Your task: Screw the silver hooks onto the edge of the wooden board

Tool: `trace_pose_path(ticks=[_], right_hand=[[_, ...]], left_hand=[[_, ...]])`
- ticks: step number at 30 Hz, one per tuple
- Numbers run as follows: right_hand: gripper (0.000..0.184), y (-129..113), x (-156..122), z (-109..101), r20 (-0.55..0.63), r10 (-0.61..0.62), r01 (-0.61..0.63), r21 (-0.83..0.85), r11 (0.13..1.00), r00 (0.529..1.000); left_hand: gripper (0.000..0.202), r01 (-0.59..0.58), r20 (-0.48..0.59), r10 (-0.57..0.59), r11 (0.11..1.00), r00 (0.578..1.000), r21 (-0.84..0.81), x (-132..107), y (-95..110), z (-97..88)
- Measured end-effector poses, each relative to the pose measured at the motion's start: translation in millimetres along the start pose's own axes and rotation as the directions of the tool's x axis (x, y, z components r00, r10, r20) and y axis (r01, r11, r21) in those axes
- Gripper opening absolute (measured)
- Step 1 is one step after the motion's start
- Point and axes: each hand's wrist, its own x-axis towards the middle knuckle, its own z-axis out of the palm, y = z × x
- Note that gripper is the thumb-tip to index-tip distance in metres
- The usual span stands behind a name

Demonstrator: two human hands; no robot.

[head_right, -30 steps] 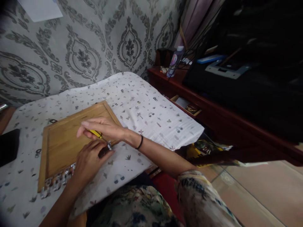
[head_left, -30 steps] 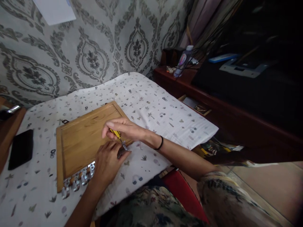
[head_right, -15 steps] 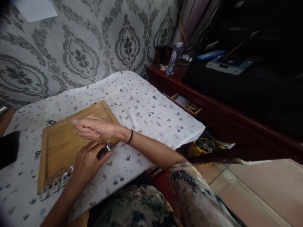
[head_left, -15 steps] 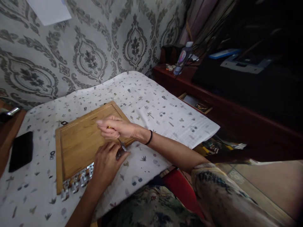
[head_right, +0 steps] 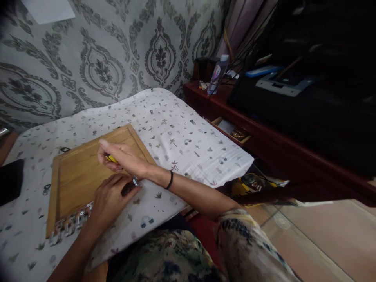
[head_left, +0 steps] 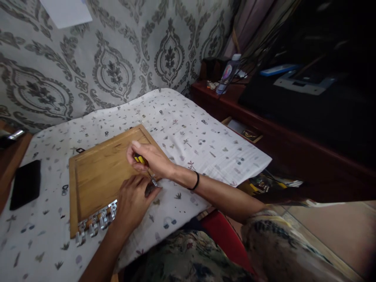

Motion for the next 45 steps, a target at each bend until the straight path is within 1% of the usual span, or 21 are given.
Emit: trace_pose_path(ticks=[3,6,10,12,13,16,18,20,22,24,26,28,29,30,32,34,35,38,40,42,45], right_hand=[[0.033,-6.2,6.5,-19.5,0.229,0.071,-0.083,0.041,0.996,0.971],[0.038,-11.9,13.0,-32.4,0.384,0.089,-0.109,0.031,0.994,0.919],[0.051,-11.9,19.4,-33.9,0.495,0.107,-0.148,0.045,0.988,0.862],[0.055,-7.9,20.2,-29.9,0.507,0.142,-0.207,0.075,0.975,0.85],[0.055,-5.3,20.2,-27.5,0.497,0.153,-0.229,0.094,0.969,0.854],[0.052,1.5,20.2,-19.6,0.434,0.162,-0.248,0.149,0.957,0.886],[0.053,4.1,19.4,-13.6,0.358,0.139,-0.213,0.174,0.961,0.923],[0.056,5.4,16.1,-6.3,0.249,0.067,-0.111,0.167,0.98,0.966],[0.06,6.4,9.3,2.8,0.103,-0.044,0.033,0.113,0.993,0.994],[0.062,8.0,0.2,12.5,-0.07,-0.153,0.154,0.01,0.988,0.986],[0.063,10.1,-8.0,20.7,-0.231,-0.238,0.222,-0.091,0.971,0.943],[0.065,11.5,-12.5,24.7,-0.327,-0.287,0.252,-0.146,0.957,0.9],[0.065,11.5,-13.1,24.4,-0.339,-0.29,0.252,-0.151,0.956,0.895],[0.065,10.8,-12.6,22.4,-0.325,-0.272,0.236,-0.145,0.961,0.906],[0.063,7.2,-9.3,14.0,-0.225,-0.185,0.166,-0.102,0.981,0.957],[0.058,1.2,-4.3,1.4,-0.055,-0.065,0.063,-0.034,0.997,0.996],[0.055,-2.1,-1.5,-5.4,0.037,-0.02,0.021,-0.001,1.0,0.999],[0.054,-11.0,7.6,-23.5,0.272,0.075,-0.073,-0.018,0.997,0.959],[0.052,-13.7,13.8,-30.7,0.38,0.086,-0.08,-0.031,0.996,0.921],[0.05,-12.4,18.7,-33.3,0.446,0.067,-0.08,0.009,0.997,0.892],[0.056,-4.3,22.1,-30.0,0.482,0.087,-0.158,0.109,0.981,0.872]], left_hand=[[0.015,0.007,0.026,-0.007,1.0,1.0,0.01,0.2,-0.2,-0.8],[0.015,0.013,0.035,-0.013,1.0,0.999,-0.009,-0.5,-0.8,-0.6],[0.016,0.024,0.043,-0.023,0.999,0.999,-0.026,-2.5,-2.2,2.2],[0.019,0.017,0.019,-0.017,1.0,1.0,-0.015,-3.6,-3.0,3.7],[0.02,0.008,0.003,-0.008,1.0,1.0,-0.011,-3.9,-3.4,4.2],[0.018,-0.015,-0.011,0.015,1.0,1.0,-0.015,-3.6,-3.9,4.4],[0.016,-0.014,0.003,0.014,1.0,1.0,-0.023,-2.8,-3.6,3.6],[0.014,-0.009,0.005,0.009,1.0,1.0,-0.021,-1.9,-2.9,2.7],[0.013,-0.009,-0.008,0.009,1.0,1.0,-0.016,-1.5,-2.2,2.2],[0.01,-0.011,-0.027,0.011,1.0,1.0,-0.011,-1.7,-1.7,2.2],[0.008,-0.013,-0.037,0.012,1.0,0.999,-0.005,-2.1,-1.4,2.3],[0.006,-0.011,-0.034,0.011,1.0,0.999,0.001,-2.4,-1.4,2.5],[0.007,-0.009,-0.029,0.009,1.0,1.0,0.003,-2.4,-1.5,2.5],[0.007,-0.009,-0.024,0.009,1.0,1.0,0.002,-2.3,-1.6,2.6],[0.01,-0.002,-0.011,0.002,1.0,1.0,-0.007,-2.0,-1.8,2.8],[0.012,0.006,0.005,-0.006,1.0,1.0,-0.009,-1.6,-2.0,3.2],[0.013,0.011,0.01,-0.011,1.0,1.0,-0.005,-1.4,-2.0,3.3],[0.014,0.008,0.017,-0.008,1.0,1.0,0.0,-0.9,-1.7,2.8],[0.014,0.002,0.021,-0.001,1.0,1.0,-0.016,-0.9,-1.7,2.2],[0.013,-0.003,0.027,0.004,0.999,1.0,-0.032,-1.3,-2.0,1.9],[0.016,-0.01,0.01,0.011,1.0,1.0,-0.02,-3.0,-3.1,3.0]])
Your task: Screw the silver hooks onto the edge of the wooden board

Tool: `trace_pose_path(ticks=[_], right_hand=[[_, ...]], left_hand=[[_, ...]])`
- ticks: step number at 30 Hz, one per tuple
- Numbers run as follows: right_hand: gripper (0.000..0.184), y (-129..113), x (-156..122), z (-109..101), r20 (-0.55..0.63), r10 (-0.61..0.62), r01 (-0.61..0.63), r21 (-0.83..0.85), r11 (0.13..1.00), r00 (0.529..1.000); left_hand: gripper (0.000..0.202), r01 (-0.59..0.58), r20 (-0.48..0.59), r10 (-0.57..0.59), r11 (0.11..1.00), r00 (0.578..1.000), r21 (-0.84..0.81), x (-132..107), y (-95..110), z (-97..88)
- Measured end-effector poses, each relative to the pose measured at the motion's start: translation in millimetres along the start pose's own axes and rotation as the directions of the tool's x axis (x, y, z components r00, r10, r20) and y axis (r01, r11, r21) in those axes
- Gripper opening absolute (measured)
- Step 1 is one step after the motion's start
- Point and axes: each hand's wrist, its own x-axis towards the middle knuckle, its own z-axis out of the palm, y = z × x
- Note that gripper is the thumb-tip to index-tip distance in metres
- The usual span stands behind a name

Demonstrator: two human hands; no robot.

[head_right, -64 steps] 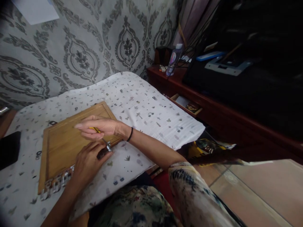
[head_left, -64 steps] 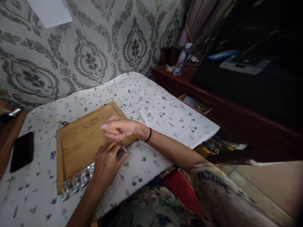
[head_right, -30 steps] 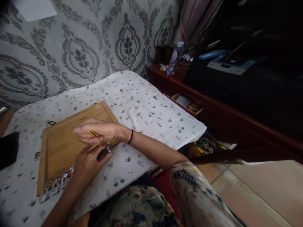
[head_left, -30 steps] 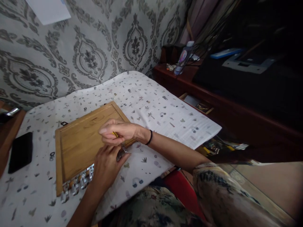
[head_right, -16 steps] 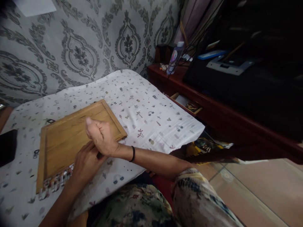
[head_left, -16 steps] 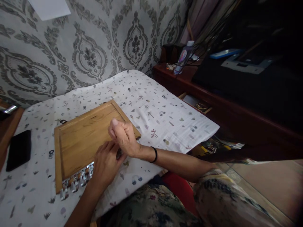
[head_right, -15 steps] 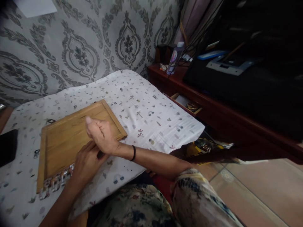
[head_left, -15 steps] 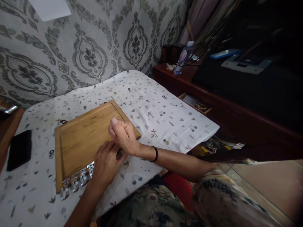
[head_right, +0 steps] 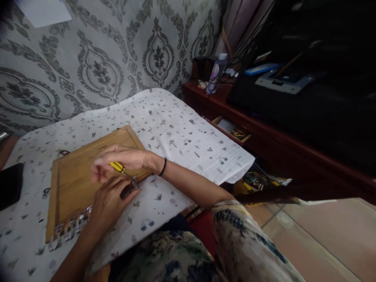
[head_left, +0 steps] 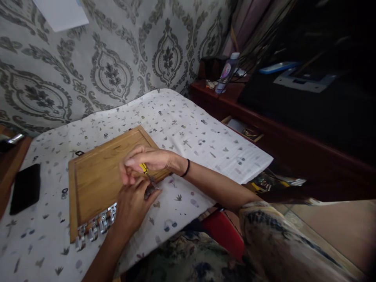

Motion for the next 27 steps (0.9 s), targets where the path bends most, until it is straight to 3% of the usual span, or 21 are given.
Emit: trace_pose_path(ticks=[3,7,9,12,14,15,17,20,22,24,27], right_hand=[[0.054,10.1,5.2,6.3,-0.045,-0.014,0.019,0.104,0.994,0.999],[0.052,19.9,10.0,22.2,-0.287,-0.144,0.158,0.029,0.987,0.947],[0.051,25.1,8.2,33.0,-0.434,-0.248,0.225,-0.105,0.969,0.866],[0.047,34.9,0.3,49.1,-0.587,-0.447,0.292,-0.344,0.892,0.675],[0.047,39.4,-4.8,55.9,-0.602,-0.516,0.295,-0.432,0.852,0.61],[0.047,39.9,-6.6,57.2,-0.599,-0.528,0.293,-0.45,0.844,0.602],[0.048,36.3,-8.6,55.3,-0.58,-0.498,0.268,-0.438,0.858,0.644],[0.043,21.7,-10.1,43.2,-0.483,-0.316,0.173,-0.318,0.932,0.816],[0.041,10.2,-11.3,32.4,-0.378,-0.195,0.105,-0.246,0.964,0.905],[0.038,0.9,-11.6,22.2,-0.265,-0.102,0.044,-0.214,0.976,0.959],[0.038,-4.9,-8.2,10.2,-0.102,-0.051,0.033,-0.172,0.984,0.993]], left_hand=[[0.018,-0.016,-0.031,0.016,1.0,0.999,0.012,-0.9,-0.2,1.6],[0.016,-0.023,-0.031,0.023,1.0,0.999,0.007,0.2,1.0,1.5],[0.016,-0.024,-0.047,0.024,1.0,0.999,0.011,1.0,1.6,0.8],[0.013,-0.025,-0.079,0.027,1.0,0.997,0.015,1.4,2.0,-0.4],[0.01,-0.026,-0.084,0.028,0.999,0.996,0.019,1.4,2.2,-0.9],[0.009,-0.025,-0.08,0.026,0.999,0.996,0.021,1.3,2.3,-1.0],[0.008,-0.016,-0.067,0.017,1.0,0.998,0.025,1.2,2.6,-0.7],[0.012,-0.003,-0.039,0.004,1.0,0.999,0.026,1.3,2.8,0.8],[0.016,0.004,-0.025,-0.003,1.0,1.0,0.031,1.4,2.7,1.7],[0.018,0.007,-0.023,-0.007,0.999,1.0,0.033,1.5,2.3,1.8],[0.017,0.006,-0.012,-0.006,1.0,1.0,0.027,1.4,1.4,0.7]])
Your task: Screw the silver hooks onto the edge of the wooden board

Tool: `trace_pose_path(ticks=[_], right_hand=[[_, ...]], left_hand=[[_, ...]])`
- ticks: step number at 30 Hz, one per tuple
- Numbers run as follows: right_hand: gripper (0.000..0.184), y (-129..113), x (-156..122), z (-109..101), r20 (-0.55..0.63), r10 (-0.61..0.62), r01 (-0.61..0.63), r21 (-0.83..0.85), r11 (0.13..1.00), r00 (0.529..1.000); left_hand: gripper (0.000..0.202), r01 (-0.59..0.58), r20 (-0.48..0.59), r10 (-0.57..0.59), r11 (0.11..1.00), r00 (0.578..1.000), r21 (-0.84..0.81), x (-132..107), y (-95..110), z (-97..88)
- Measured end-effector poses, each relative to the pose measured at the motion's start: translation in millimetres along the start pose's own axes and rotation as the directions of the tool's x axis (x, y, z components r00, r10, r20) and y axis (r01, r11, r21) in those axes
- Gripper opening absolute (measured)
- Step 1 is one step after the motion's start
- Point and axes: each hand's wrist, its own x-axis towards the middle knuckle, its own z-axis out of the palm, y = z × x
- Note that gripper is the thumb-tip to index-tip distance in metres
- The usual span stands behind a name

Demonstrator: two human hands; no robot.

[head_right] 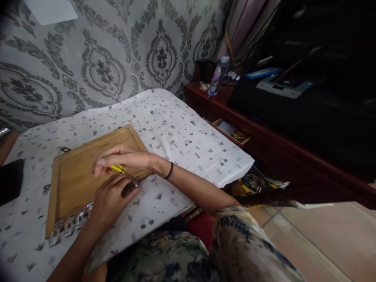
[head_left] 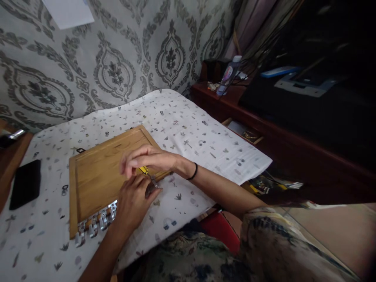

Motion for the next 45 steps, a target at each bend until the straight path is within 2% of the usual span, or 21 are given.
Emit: trace_pose_path(ticks=[3,6,9,12,14,16,17,18,20,22,25,28,30,34,38,41,43,45], right_hand=[[0.047,5.6,7.2,-5.7,0.106,-0.002,-0.011,0.125,0.992,0.994],[0.047,13.7,12.5,-6.2,0.14,0.031,-0.066,0.251,0.966,0.99],[0.048,17.0,14.5,-0.7,0.047,0.1,-0.109,0.296,0.949,0.994],[0.052,16.6,11.5,14.5,-0.165,0.066,-0.027,0.226,0.974,0.984],[0.058,17.2,6.2,30.3,-0.354,-0.064,0.097,0.077,0.992,0.933],[0.062,19.0,-0.1,47.4,-0.524,-0.248,0.197,-0.152,0.969,0.815],[0.064,20.1,-2.7,54.7,-0.567,-0.325,0.223,-0.243,0.944,0.757],[0.066,21.0,-4.6,60.2,-0.596,-0.355,0.211,-0.299,0.931,0.72],[0.068,21.9,-5.5,64.0,-0.633,-0.363,0.177,-0.338,0.924,0.684],[0.069,21.4,-3.4,58.0,-0.644,-0.292,0.142,-0.276,0.951,0.707],[0.066,19.0,0.4,38.8,-0.577,-0.13,0.103,-0.079,0.992,0.806],[0.058,14.2,0.4,21.4,-0.418,-0.025,0.048,0.045,0.998,0.908],[0.052,9.6,-0.1,13.4,-0.293,0.017,0.002,0.067,0.998,0.956],[0.046,4.9,4.6,0.9,-0.074,-0.003,0.008,0.072,0.997,0.997],[0.052,12.9,13.3,-6.1,0.06,0.027,-0.04,0.231,0.972,0.998],[0.053,18.1,16.1,0.0,-0.006,0.078,-0.073,0.273,0.959,0.997],[0.056,19.2,15.0,10.4,-0.128,0.046,-0.016,0.226,0.974,0.991],[0.058,20.8,11.2,24.1,-0.292,-0.049,0.081,0.1,0.992,0.955]], left_hand=[[0.018,0.007,0.025,-0.007,1.0,1.0,0.001,-0.8,-0.9,-0.1],[0.019,0.017,0.023,-0.017,1.0,1.0,0.007,-1.8,-1.4,1.0],[0.018,0.007,0.009,-0.007,1.0,1.0,-0.003,-1.9,-1.0,1.4],[0.016,-0.012,0.001,0.012,1.0,1.0,-0.015,-1.3,-0.4,0.9],[0.014,-0.015,-0.006,0.015,1.0,1.0,-0.012,-1.2,-0.2,0.5],[0.01,-0.017,-0.018,0.017,1.0,1.0,-0.008,-1.5,-0.4,0.4],[0.008,-0.021,-0.023,0.021,1.0,1.0,-0.007,-1.7,-0.5,0.4],[0.007,-0.025,-0.025,0.025,1.0,0.999,-0.009,-1.9,-0.5,0.3],[0.006,-0.025,-0.027,0.025,1.0,0.999,-0.015,-2.1,-0.3,-0.1],[0.007,-0.012,-0.028,0.012,1.0,1.0,-0.02,-1.7,0.4,-0.9],[0.013,0.004,-0.019,-0.004,1.0,1.0,-0.01,-0.6,1.9,-1.9],[0.014,0.01,0.004,-0.01,1.0,1.0,-0.004,0.2,2.6,-2.3],[0.015,0.012,0.009,-0.012,1.0,1.0,-0.007,0.4,2.5,-2.3],[0.016,0.007,0.021,-0.007,1.0,1.0,-0.014,-0.3,1.4,-1.2],[0.018,0.009,0.026,-0.009,1.0,1.0,-0.001,-2.6,0.0,1.0],[0.017,-0.009,-0.006,0.009,1.0,1.0,-0.014,-3.5,-0.2,1.5],[0.015,-0.018,-0.01,0.017,1.0,1.0,-0.025,-3.0,0.3,0.9],[0.012,-0.011,-0.014,0.01,1.0,1.0,-0.022,-2.1,0.9,0.1]])
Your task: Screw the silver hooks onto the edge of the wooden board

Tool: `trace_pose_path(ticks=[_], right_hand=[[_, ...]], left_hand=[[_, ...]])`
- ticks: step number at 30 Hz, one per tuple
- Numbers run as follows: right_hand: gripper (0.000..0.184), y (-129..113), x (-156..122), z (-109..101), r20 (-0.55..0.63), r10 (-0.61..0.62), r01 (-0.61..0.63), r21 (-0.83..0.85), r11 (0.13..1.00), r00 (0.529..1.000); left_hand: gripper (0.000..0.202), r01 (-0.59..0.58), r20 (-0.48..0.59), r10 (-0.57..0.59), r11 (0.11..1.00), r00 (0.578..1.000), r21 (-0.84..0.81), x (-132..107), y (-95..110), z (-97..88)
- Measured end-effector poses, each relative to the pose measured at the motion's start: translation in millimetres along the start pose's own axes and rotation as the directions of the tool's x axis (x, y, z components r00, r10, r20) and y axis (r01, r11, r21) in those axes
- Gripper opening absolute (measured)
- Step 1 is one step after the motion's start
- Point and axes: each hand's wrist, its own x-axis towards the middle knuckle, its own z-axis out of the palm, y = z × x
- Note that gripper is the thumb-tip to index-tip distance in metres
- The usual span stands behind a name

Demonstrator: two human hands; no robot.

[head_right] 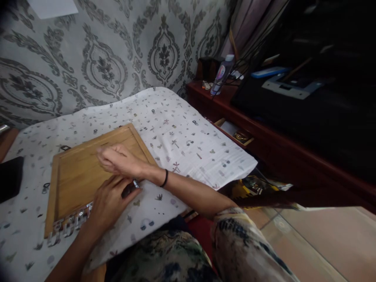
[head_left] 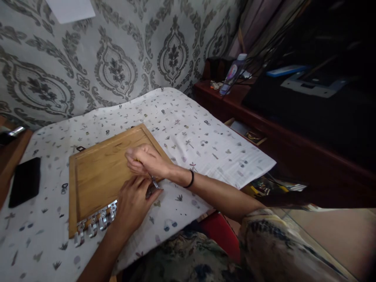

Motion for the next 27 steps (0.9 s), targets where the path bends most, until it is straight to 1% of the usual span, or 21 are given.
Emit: trace_pose_path(ticks=[1,2,4,5,6,7,9,10,12,14,16,19,21,24,27], right_hand=[[0.058,2.1,-4.8,5.9,-0.09,-0.076,0.07,-0.064,0.995,0.993],[0.057,4.7,-9.8,11.4,-0.175,-0.158,0.135,-0.136,0.981,0.972],[0.054,10.7,-19.0,20.3,-0.31,-0.294,0.217,-0.259,0.941,0.904],[0.054,13.2,-22.4,23.3,-0.343,-0.329,0.228,-0.302,0.926,0.88],[0.055,14.9,-24.6,25.3,-0.364,-0.344,0.225,-0.33,0.917,0.866],[0.056,15.2,-25.5,26.1,-0.372,-0.343,0.215,-0.344,0.914,0.863],[0.06,12.0,-23.8,24.5,-0.365,-0.313,0.188,-0.339,0.922,0.877],[0.061,8.7,-21.9,22.2,-0.351,-0.289,0.173,-0.325,0.93,0.891],[0.062,0.3,-18.0,15.9,-0.296,-0.207,0.119,-0.288,0.95,0.932],[0.058,-7.6,-15.8,8.3,-0.205,-0.099,0.043,-0.261,0.964,0.974],[0.049,-13.1,-15.5,1.1,-0.112,-0.015,-0.011,-0.232,0.973,0.994],[0.037,-17.1,-15.7,-7.5,-0.013,0.047,-0.048,-0.147,0.988,0.999],[0.033,-18.3,-14.1,-12.0,0.05,0.06,-0.055,-0.086,0.995,0.997],[0.035,-18.5,-9.0,-17.5,0.153,0.057,-0.061,0.018,0.998,0.987],[0.039,-15.9,-2.7,-21.1,0.264,0.101,-0.13,0.093,0.987,0.959]], left_hand=[[0.011,0.004,-0.005,-0.004,1.0,1.0,0.005,0.4,0.3,-0.4],[0.01,0.005,-0.011,-0.005,1.0,1.0,0.009,0.6,0.4,-0.8],[0.006,-0.005,-0.025,0.005,1.0,1.0,0.013,0.7,0.4,-1.1],[0.004,-0.011,-0.027,0.012,1.0,1.0,0.013,0.5,0.3,-1.2],[0.003,-0.014,-0.026,0.015,1.0,1.0,0.012,0.4,0.2,-1.2],[0.002,-0.011,-0.022,0.011,1.0,1.0,0.01,0.2,0.2,-1.1],[0.005,0.01,-0.007,-0.01,1.0,1.0,0.006,0.0,0.3,-0.9],[0.007,0.022,0.003,-0.022,1.0,1.0,0.005,0.0,0.3,-0.8],[0.011,0.035,0.02,-0.035,0.999,0.999,0.006,0.2,0.4,-0.6],[0.013,0.035,0.03,-0.035,0.999,0.999,0.007,0.6,0.3,-0.7],[0.013,0.038,0.039,-0.038,0.999,0.999,0.01,1.1,0.1,-1.2],[0.014,0.038,0.061,-0.039,0.999,0.997,0.015,2.6,-0.4,-2.8],[0.014,0.034,0.077,-0.035,0.999,0.996,0.01,3.9,-1.1,-4.2],[0.015,0.04,0.097,-0.039,0.999,0.995,-0.008,5.0,-2.7,-5.8],[0.014,0.041,0.122,-0.038,0.999,0.992,-0.022,4.1,-5.4,-6.1]])
